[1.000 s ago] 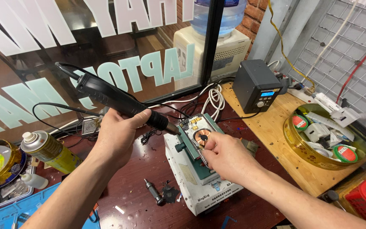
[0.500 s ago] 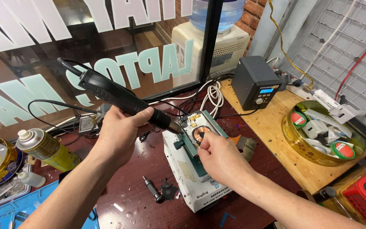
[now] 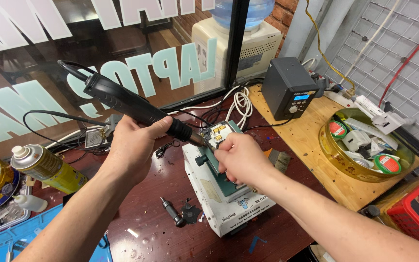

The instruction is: The person uses a hot air gun and soldering iron to work on a disassembled mobile phone secured in a heating station. They apply heat to the motherboard, then prepare and apply solder to specific points on the circuit board.

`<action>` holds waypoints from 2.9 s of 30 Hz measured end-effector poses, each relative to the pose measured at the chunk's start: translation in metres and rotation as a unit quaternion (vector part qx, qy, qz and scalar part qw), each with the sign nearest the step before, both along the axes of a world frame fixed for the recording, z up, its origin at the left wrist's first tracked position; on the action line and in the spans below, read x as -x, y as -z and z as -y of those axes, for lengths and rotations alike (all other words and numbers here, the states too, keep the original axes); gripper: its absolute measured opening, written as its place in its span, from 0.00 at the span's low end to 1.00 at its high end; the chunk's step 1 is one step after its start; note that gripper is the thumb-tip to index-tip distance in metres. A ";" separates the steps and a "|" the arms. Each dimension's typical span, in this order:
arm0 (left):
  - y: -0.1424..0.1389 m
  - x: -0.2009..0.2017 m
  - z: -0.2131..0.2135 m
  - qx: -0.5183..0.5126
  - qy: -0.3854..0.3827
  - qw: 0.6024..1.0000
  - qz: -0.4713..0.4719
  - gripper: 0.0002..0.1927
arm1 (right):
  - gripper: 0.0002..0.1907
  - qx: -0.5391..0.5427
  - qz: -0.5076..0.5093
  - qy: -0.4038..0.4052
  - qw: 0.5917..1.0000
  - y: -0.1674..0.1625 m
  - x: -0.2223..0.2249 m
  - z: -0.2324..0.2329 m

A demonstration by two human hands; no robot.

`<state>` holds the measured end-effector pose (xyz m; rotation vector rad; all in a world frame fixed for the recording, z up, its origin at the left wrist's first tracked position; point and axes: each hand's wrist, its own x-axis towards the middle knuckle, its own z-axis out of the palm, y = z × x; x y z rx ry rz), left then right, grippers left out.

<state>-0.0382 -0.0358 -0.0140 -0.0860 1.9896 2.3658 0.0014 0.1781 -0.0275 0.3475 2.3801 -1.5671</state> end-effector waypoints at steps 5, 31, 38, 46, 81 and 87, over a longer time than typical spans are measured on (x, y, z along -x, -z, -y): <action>0.003 0.000 0.008 -0.004 -0.019 1.000 -0.001 0.13 | 0.07 -0.111 -0.060 -0.009 0.992 -0.003 -0.005 -0.017; -0.002 -0.012 -0.006 -0.005 0.007 1.000 0.018 0.14 | 0.09 -0.175 -0.091 -0.047 0.979 0.008 -0.040 -0.016; 0.002 -0.006 0.002 -0.013 0.004 1.000 0.000 0.11 | 0.08 -0.113 -0.056 -0.026 0.992 0.008 -0.016 -0.013; 0.010 0.006 0.012 -0.012 -0.012 1.000 -0.008 0.12 | 0.09 -0.152 -0.075 -0.037 0.985 0.012 0.002 0.001; 0.011 0.015 0.017 -0.024 -0.011 1.000 -0.006 0.12 | 0.08 -0.096 -0.070 -0.050 0.992 0.009 0.021 -0.017; 0.011 0.018 0.019 -0.015 -0.001 1.000 0.000 0.10 | 0.08 -0.240 -0.173 -0.092 0.951 -0.003 0.024 -0.018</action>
